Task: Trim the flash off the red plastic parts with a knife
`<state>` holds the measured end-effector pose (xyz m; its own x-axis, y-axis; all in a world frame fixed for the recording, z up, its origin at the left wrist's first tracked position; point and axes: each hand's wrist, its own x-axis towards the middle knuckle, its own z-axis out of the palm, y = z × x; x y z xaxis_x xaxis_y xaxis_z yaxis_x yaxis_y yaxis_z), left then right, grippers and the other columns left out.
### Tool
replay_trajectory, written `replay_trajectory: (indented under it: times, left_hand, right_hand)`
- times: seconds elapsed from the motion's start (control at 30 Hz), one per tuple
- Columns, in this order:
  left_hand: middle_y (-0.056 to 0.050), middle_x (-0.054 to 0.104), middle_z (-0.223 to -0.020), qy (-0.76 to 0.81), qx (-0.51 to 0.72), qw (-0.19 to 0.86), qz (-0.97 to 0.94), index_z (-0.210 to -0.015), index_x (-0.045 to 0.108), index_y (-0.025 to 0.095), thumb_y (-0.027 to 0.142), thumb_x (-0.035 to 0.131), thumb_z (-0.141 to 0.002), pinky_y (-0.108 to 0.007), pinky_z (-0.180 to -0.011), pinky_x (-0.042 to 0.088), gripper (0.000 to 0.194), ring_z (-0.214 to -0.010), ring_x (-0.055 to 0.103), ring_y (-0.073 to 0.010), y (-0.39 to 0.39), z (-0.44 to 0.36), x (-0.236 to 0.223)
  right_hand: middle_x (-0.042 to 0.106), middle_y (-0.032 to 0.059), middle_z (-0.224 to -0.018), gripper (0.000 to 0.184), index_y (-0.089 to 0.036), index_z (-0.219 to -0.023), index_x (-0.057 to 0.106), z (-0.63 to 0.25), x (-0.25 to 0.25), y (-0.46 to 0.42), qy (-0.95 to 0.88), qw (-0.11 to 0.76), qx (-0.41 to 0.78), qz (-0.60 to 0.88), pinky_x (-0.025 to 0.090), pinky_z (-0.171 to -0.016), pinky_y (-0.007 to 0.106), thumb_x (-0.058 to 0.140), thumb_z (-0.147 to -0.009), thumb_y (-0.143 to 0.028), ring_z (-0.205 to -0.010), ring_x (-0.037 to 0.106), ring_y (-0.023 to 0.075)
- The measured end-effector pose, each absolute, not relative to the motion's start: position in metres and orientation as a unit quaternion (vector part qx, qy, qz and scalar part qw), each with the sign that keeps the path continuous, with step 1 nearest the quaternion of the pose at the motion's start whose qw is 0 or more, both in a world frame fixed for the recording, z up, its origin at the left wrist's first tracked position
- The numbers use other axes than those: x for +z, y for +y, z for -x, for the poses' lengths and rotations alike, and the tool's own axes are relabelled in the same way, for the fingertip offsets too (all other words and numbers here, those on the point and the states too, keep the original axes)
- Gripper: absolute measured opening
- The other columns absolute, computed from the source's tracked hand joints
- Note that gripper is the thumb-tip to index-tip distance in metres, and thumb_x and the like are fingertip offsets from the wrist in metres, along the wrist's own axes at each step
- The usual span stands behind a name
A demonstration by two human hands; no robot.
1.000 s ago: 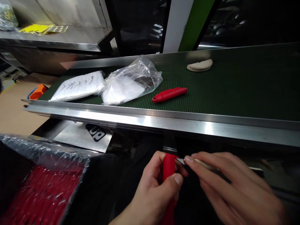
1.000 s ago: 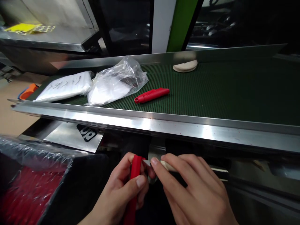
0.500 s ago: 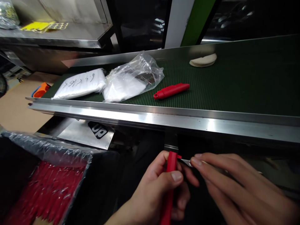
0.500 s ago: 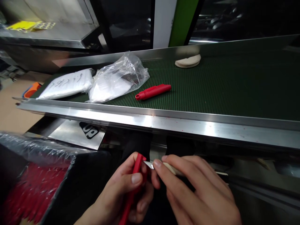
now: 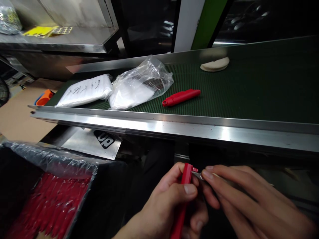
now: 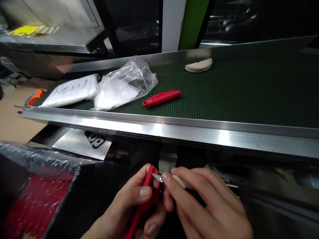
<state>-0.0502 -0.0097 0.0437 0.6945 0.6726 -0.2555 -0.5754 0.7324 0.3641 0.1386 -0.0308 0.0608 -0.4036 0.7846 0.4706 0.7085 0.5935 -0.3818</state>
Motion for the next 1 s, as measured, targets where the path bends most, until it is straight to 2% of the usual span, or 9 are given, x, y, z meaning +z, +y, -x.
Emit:
replay_trajectory:
  times: [0.33, 0.5, 0.7, 1.0]
  left_hand:
    - [-0.001, 0.060, -0.063, 0.176, 0.340, 0.916, -0.123, -0.099, 0.045, 0.019, 0.026, 0.050, -0.091, -0.008, -0.035, 0.036, 0.012, -0.040, 0.042, -0.0046, -0.013, 0.049, 0.049]
    - [-0.010, 0.067, -0.089, 0.165, 0.348, 0.917, -0.107, -0.097, 0.047, 0.018, 0.028, 0.055, -0.088, -0.008, -0.035, 0.037, 0.016, -0.048, 0.051, -0.0047, -0.012, 0.046, 0.045]
    - [-0.010, 0.067, -0.088, 0.157, 0.347, 0.918, -0.107, -0.096, 0.047, 0.017, 0.027, 0.054, -0.088, -0.009, -0.035, 0.039, 0.015, -0.049, 0.052, -0.0051, -0.014, 0.045, 0.041]
    - [-0.010, 0.067, -0.086, 0.150, 0.343, 0.920, -0.119, -0.095, 0.047, 0.017, 0.027, 0.053, -0.087, -0.009, -0.033, 0.035, 0.014, -0.043, 0.049, -0.0047, -0.011, 0.046, 0.036]
  right_hand:
    - [0.063, 0.0093, -0.117, 0.052, -0.020, -0.131, 0.058, -0.143, 0.058, -0.032, -0.835, 0.320, 0.051, 0.445, 0.055, -0.084, 0.032, 0.057, -0.083, -0.003, -0.109, 0.060, 0.0212]
    - [0.064, 0.0092, -0.118, 0.054, -0.024, -0.134, 0.056, -0.147, 0.056, -0.035, -0.838, 0.311, 0.042, 0.446, 0.057, -0.080, 0.031, 0.057, -0.084, -0.005, -0.110, 0.060, 0.0222]
    - [0.063, 0.0095, -0.118, 0.053, -0.021, -0.132, 0.058, -0.147, 0.054, -0.033, -0.840, 0.316, 0.044, 0.439, 0.056, -0.083, 0.030, 0.057, -0.082, -0.004, -0.110, 0.060, 0.0210]
    - [0.062, 0.0091, -0.117, 0.052, -0.019, -0.132, 0.058, -0.146, 0.052, -0.034, -0.840, 0.319, 0.052, 0.436, 0.052, -0.087, 0.032, 0.057, -0.083, -0.002, -0.109, 0.059, 0.0203]
